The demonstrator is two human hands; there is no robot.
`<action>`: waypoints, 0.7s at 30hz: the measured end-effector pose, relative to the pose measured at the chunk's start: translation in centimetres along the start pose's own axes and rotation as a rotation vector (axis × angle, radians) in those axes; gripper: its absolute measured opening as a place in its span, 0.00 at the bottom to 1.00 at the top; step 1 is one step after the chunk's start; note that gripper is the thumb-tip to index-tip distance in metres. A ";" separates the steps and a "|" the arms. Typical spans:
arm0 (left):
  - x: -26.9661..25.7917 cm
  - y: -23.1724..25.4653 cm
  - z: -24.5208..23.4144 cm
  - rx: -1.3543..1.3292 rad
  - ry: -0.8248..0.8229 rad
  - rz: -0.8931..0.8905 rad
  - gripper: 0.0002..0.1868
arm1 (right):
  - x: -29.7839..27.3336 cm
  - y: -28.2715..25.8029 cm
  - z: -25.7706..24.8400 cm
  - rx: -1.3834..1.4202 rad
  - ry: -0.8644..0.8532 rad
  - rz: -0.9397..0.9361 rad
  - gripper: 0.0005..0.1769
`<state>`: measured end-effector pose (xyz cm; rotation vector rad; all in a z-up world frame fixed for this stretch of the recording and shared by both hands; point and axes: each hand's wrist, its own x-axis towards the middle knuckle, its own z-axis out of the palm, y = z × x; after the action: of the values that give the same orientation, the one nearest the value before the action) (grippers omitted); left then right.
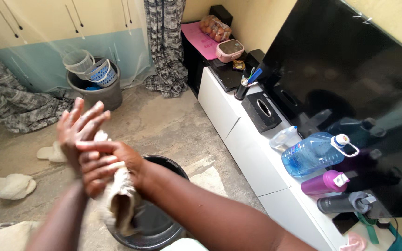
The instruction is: The person washes and wrings out a cloth in a basin of water, then wipes down a desk surface with the damp cloth.
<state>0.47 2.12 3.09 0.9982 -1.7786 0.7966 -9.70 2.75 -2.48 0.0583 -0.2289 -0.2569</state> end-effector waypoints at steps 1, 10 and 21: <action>-0.4 -1.1 -0.3 -0.004 0.003 0.000 0.09 | -1.0 -0.6 0.2 -0.050 0.141 0.103 0.22; -4.0 -3.6 0.2 0.160 -0.933 -0.087 0.11 | -0.7 -2.2 2.8 -2.247 1.377 0.248 0.12; -11.0 -4.0 3.4 -0.262 -0.860 -1.172 0.11 | 1.9 -6.4 -1.3 -2.939 0.942 0.005 0.10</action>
<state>5.44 0.57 -7.95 2.0335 -1.4383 -0.6731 -9.16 -3.91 -3.91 -2.6696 1.2460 -0.3023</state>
